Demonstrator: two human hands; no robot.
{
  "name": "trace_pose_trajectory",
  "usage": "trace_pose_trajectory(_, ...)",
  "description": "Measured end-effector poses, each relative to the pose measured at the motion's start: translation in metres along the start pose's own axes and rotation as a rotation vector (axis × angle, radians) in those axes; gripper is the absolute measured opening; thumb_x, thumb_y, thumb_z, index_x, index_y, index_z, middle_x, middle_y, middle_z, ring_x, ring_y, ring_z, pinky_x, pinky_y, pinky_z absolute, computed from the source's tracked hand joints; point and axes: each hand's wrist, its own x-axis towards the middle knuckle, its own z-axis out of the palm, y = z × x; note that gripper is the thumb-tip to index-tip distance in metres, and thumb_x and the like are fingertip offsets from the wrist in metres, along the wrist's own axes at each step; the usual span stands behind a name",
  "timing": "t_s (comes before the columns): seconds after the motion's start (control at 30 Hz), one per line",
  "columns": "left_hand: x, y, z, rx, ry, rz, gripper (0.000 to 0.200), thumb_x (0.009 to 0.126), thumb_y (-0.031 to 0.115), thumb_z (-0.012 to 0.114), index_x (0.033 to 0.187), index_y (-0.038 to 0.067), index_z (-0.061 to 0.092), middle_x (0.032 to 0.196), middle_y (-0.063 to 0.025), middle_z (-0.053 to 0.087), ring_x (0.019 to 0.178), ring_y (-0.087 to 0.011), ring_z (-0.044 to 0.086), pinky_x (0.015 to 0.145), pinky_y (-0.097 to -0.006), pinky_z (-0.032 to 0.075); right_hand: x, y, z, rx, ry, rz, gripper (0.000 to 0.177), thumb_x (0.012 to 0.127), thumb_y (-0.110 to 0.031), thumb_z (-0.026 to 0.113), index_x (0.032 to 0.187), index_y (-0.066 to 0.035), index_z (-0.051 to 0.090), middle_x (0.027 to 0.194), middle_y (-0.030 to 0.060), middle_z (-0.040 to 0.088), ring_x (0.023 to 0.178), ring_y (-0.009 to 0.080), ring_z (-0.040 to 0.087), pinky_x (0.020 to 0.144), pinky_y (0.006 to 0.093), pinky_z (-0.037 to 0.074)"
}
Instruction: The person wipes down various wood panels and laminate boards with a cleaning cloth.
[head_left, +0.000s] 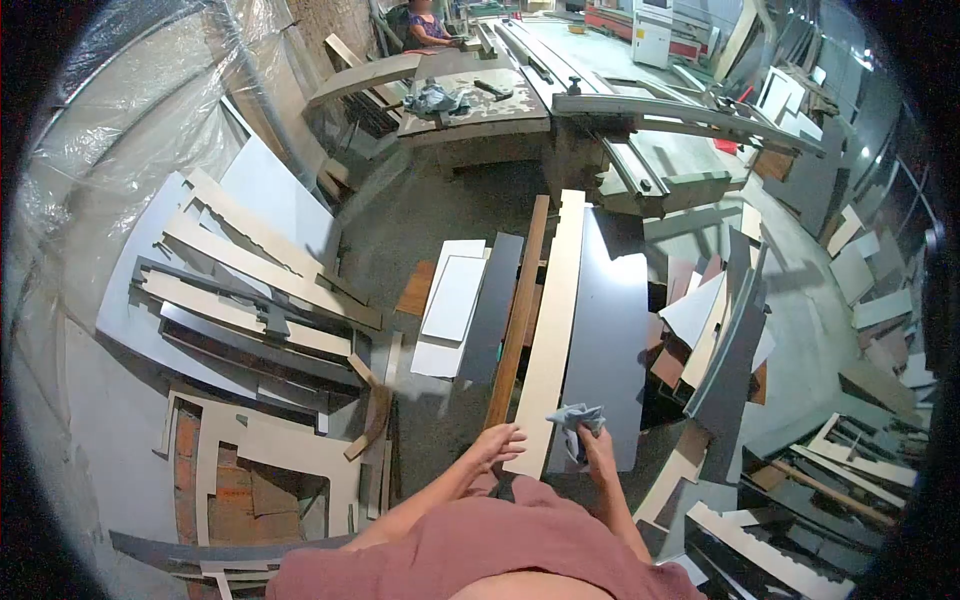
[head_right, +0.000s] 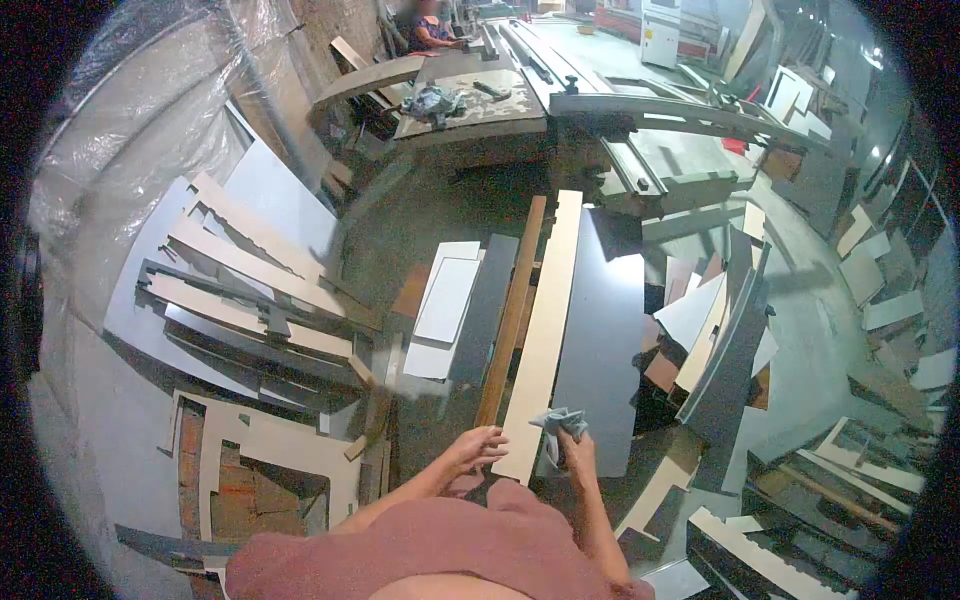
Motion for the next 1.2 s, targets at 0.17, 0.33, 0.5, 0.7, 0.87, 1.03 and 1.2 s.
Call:
trace_pose_trajectory(0.17,0.001,-0.049,-0.073,-0.022,0.279,-0.087,0.045,0.084,0.035,0.044,0.116,0.004,0.038,0.112,-0.0146,0.05,0.095,-0.0279,0.053,0.079,-0.0403,0.043,-0.001,0.019,0.003,-0.048,-0.064,0.113,0.022,0.078,-0.024,0.057,0.089,-0.006,0.055,0.076,-0.0016,0.053,0.067,0.0076,0.045,0.061,0.0226,0.037)
trace_pose_trajectory(0.33,-0.037,-0.078,-0.108,0.051,0.473,-0.22,0.052,0.087,0.029,0.042,0.125,-0.002,0.024,0.121,-0.0203,0.04,0.102,-0.0345,0.048,0.077,-0.0409,0.045,-0.009,0.014,0.025,-0.032,-0.261,0.166,0.025,0.078,-0.027,0.055,0.09,-0.005,0.055,0.077,-0.0007,0.054,0.069,0.0084,0.046,0.062,0.0245,0.038)
trace_pose_trajectory(0.5,-0.041,-0.15,-0.177,0.189,0.661,-0.273,0.035,0.085,0.025,0.044,0.109,0.0,0.048,0.102,-0.0165,0.054,0.075,-0.0265,0.059,0.059,-0.0374,0.049,-0.007,0.001,0.05,-0.131,-0.382,0.164,0.026,0.078,-0.028,0.055,0.088,-0.004,0.055,0.077,0.0007,0.054,0.069,0.0096,0.047,0.062,0.025,0.038)
trace_pose_trajectory(0.7,-0.061,-0.112,-0.191,0.473,0.529,-0.305,0.039,0.086,0.027,0.043,0.111,-0.001,0.045,0.105,-0.0156,0.053,0.087,-0.0273,0.056,0.068,-0.0384,0.047,0.003,-0.018,0.079,-0.203,-0.42,0.047,0.03,0.077,-0.029,0.056,0.091,-0.002,0.055,0.077,0.003,0.054,0.069,0.011,0.048,0.061,0.026,0.039)
trace_pose_trajectory(0.87,-0.049,-0.083,-0.2,0.226,0.582,-0.231,0.041,0.086,0.028,0.043,0.115,-0.002,0.04,0.108,-0.0155,0.051,0.089,-0.0272,0.056,0.074,-0.0388,0.045,0.014,-0.026,0.108,-0.182,-0.417,-0.063,0.035,0.075,-0.03,0.057,0.095,0.0,0.054,0.079,0.0054,0.056,0.07,0.013,0.049,0.063,0.0275,0.04)
trace_pose_trajectory(1.03,-0.045,-0.041,-0.205,0.244,0.572,-0.177,0.04,0.086,0.027,0.042,0.115,0.0,0.04,0.106,-0.0132,0.053,0.086,-0.0256,0.056,0.074,-0.039,0.044,0.024,-0.014,0.132,-0.223,-0.391,-0.042,0.034,0.075,-0.028,0.057,0.094,0.0,0.054,0.08,0.0059,0.056,0.071,0.0142,0.05,0.064,0.0283,0.04)
trace_pose_trajectory(1.2,-0.03,-0.035,-0.237,0.26,0.595,-0.224,0.037,0.085,0.029,0.044,0.11,0.002,0.046,0.102,-0.0111,0.055,0.081,-0.0216,0.057,0.069,-0.0354,0.045,0.034,0.015,0.152,-0.286,-0.358,0.021,0.034,0.074,-0.028,0.057,0.094,-0.001,0.054,0.08,0.0059,0.056,0.071,0.0145,0.051,0.064,0.0283,0.04)
